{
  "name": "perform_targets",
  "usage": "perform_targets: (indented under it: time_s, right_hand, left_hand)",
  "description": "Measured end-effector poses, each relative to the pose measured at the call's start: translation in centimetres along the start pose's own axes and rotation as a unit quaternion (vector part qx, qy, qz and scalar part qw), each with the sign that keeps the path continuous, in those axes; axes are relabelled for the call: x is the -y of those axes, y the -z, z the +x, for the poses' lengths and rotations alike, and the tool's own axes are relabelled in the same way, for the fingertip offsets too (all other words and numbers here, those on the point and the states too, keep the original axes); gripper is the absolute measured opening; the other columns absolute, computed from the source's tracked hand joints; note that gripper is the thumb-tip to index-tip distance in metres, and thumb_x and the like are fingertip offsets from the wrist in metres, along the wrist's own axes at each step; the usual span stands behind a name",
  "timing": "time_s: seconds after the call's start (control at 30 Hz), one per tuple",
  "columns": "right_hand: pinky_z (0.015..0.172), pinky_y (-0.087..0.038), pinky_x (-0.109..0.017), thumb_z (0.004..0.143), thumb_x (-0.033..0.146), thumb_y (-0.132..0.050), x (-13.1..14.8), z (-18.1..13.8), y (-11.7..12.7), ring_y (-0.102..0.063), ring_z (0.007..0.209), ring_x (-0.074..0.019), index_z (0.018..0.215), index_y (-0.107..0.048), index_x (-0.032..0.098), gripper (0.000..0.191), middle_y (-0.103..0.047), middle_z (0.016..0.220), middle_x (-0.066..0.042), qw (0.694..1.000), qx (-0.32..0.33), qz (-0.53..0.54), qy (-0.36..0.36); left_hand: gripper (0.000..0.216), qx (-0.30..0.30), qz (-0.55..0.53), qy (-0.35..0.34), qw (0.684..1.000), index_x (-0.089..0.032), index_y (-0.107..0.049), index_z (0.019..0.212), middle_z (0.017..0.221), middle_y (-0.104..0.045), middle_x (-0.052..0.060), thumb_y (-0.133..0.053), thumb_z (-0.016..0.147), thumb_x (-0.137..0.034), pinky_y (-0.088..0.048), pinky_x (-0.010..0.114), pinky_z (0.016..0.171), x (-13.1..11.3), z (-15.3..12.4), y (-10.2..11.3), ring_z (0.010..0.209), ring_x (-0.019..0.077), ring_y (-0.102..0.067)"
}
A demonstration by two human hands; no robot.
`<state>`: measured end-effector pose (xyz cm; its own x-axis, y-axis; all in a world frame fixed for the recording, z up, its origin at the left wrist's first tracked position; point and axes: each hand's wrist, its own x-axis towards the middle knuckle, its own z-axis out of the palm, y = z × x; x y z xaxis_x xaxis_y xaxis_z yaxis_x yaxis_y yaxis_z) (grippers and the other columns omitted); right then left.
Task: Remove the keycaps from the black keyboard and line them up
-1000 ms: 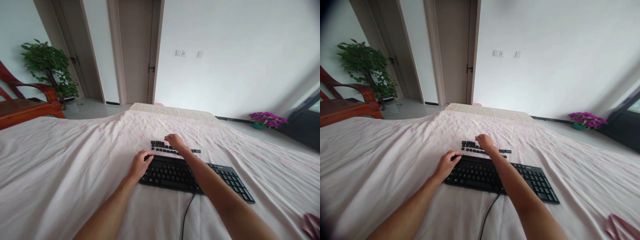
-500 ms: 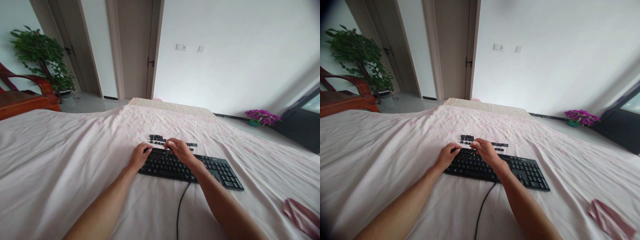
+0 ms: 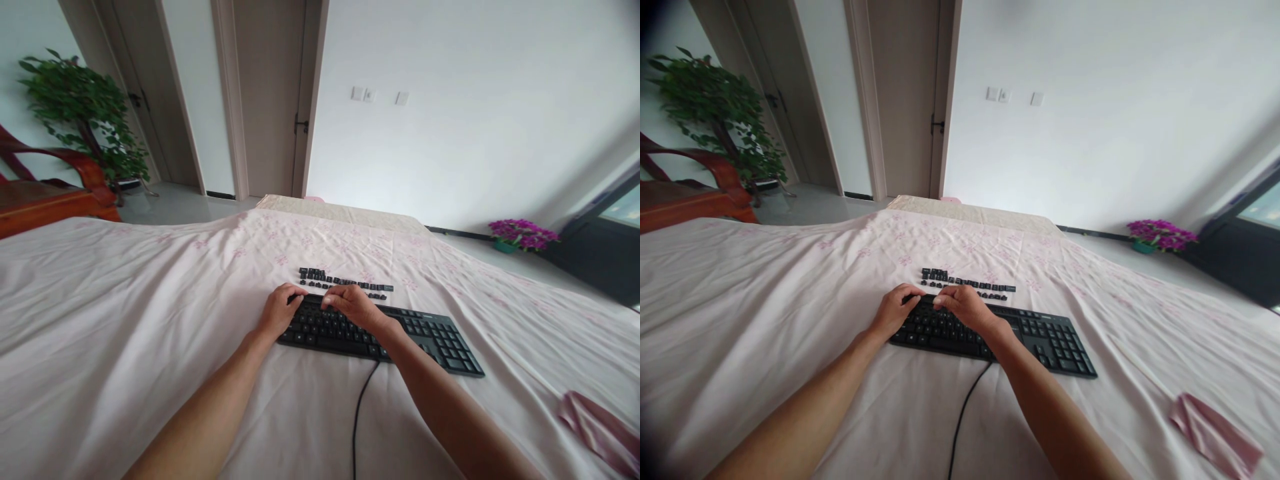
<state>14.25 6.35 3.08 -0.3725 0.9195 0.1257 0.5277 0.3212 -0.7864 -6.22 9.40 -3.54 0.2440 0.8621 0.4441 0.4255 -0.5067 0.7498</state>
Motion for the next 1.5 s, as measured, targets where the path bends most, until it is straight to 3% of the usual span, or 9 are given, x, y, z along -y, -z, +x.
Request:
perform_targets:
  time_s: [0.37, 0.47, 0.57, 0.7, 0.83, 0.97, 1.23, 1.33, 1.5]
  right_hand:
    - [0.074, -0.044, -0.024, 0.089, 0.041, -0.049, 0.8, -0.1, -0.5, -0.062, 0.076, -0.0154, 0.075, -0.070, 0.018, 0.034, -0.069, 0.079, -0.003, 0.997, 0.002, -0.068, 0.034]
    - [0.083, -0.044, -0.027, 0.092, 0.048, -0.040, 0.4, -0.5, -1.0, -0.060, 0.081, -0.0162, 0.071, -0.068, 0.019, 0.046, -0.067, 0.079, -0.004, 0.997, -0.033, -0.047, 0.054]
    - [0.083, -0.046, -0.031, 0.093, 0.055, -0.031, -0.4, -0.6, -2.1, -0.059, 0.073, -0.0158, 0.057, -0.056, 0.019, 0.056, -0.059, 0.063, -0.003, 0.992, -0.079, 0.084, 0.056]
    - [0.069, -0.052, -0.033, 0.090, 0.062, -0.028, -1.3, -0.2, -3.4, -0.047, 0.051, -0.0127, 0.051, -0.035, 0.022, 0.057, -0.038, 0.048, 0.002, 0.947, -0.215, 0.238, 0.027]
    - [0.065, -0.053, -0.033, 0.089, 0.062, -0.030, -1.5, 0.0, -3.5, -0.043, 0.049, -0.0126, 0.052, -0.032, 0.023, 0.055, -0.033, 0.048, 0.003, 0.919, -0.281, 0.272, 0.047]
    - [0.070, -0.051, -0.032, 0.091, 0.059, -0.028, -1.4, -0.3, -3.4, -0.051, 0.057, -0.0144, 0.052, -0.039, 0.022, 0.055, -0.042, 0.050, 0.001, 0.939, -0.256, 0.217, 0.073]
    - [0.084, -0.043, -0.028, 0.095, 0.049, -0.029, -1.0, -0.9, -2.3, -0.059, 0.078, -0.0163, 0.064, -0.063, 0.020, 0.054, -0.064, 0.074, -0.004, 0.990, -0.122, 0.014, 0.074]
    - [0.078, -0.044, -0.026, 0.093, 0.047, -0.037, -0.7, -0.7, -1.6, -0.060, 0.077, -0.0160, 0.072, -0.066, 0.019, 0.046, -0.066, 0.077, -0.004, 0.995, -0.070, -0.016, 0.069]
    - [0.057, -0.043, -0.020, 0.087, 0.041, -0.052, -0.2, -0.7, -0.5, -0.057, 0.056, -0.0108, 0.086, -0.067, 0.018, 0.027, -0.064, 0.070, 0.000, 1.000, -0.015, -0.020, 0.002]
  left_hand:
    - [0.021, 0.002, 0.006, 0.002, 1.000, -0.023, -0.069, 0.088, 0.093, -0.067, 0.001, -0.051, 0.081, -0.015, -0.046, 0.031, 0.089, -0.2, 0.0, 0.1, 0.093, 0.0165, -0.061]
    - [0.021, 0.003, 0.002, -0.002, 1.000, -0.023, -0.069, 0.090, 0.094, -0.067, 0.001, -0.051, 0.081, -0.015, -0.046, 0.031, 0.089, -0.2, -0.1, 0.1, 0.093, 0.0163, -0.061]
    - [0.022, 0.004, 0.001, -0.006, 1.000, -0.023, -0.068, 0.090, 0.094, -0.067, 0.001, -0.051, 0.081, -0.014, -0.046, 0.030, 0.090, -0.1, -0.1, 0.1, 0.094, 0.0162, -0.060]
    - [0.020, 0.007, 0.011, -0.008, 1.000, -0.022, -0.068, 0.091, 0.094, -0.066, 0.002, -0.051, 0.083, -0.016, -0.045, 0.031, 0.090, -0.3, -0.1, 0.1, 0.094, 0.0166, -0.060]
    - [0.017, 0.014, 0.046, -0.029, 0.998, -0.022, -0.068, 0.090, 0.093, -0.067, 0.003, -0.052, 0.086, -0.025, -0.044, 0.033, 0.090, -0.7, -0.1, 0.0, 0.094, 0.0181, -0.059]
    - [0.018, 0.025, 0.065, -0.042, 0.997, -0.023, -0.069, 0.090, 0.093, -0.068, 0.002, -0.053, 0.087, -0.030, -0.044, 0.034, 0.090, -0.9, -0.1, -0.1, 0.094, 0.0189, -0.058]
    - [0.016, 0.018, 0.080, -0.054, 0.995, -0.024, -0.069, 0.089, 0.094, -0.069, 0.002, -0.054, 0.084, -0.020, -0.043, 0.034, 0.090, -0.9, -0.2, -0.1, 0.095, 0.0190, -0.058]
    - [0.016, 0.020, 0.097, -0.068, 0.993, -0.024, -0.069, 0.090, 0.092, -0.068, 0.002, -0.055, 0.084, -0.021, -0.043, 0.035, 0.090, -1.2, -0.3, 0.0, 0.094, 0.0196, -0.057]
    - [0.015, 0.027, 0.106, -0.078, 0.991, -0.024, -0.069, 0.089, 0.090, -0.067, 0.003, -0.055, 0.084, -0.021, -0.043, 0.034, 0.088, -1.2, -0.3, 0.0, 0.093, 0.0196, -0.057]
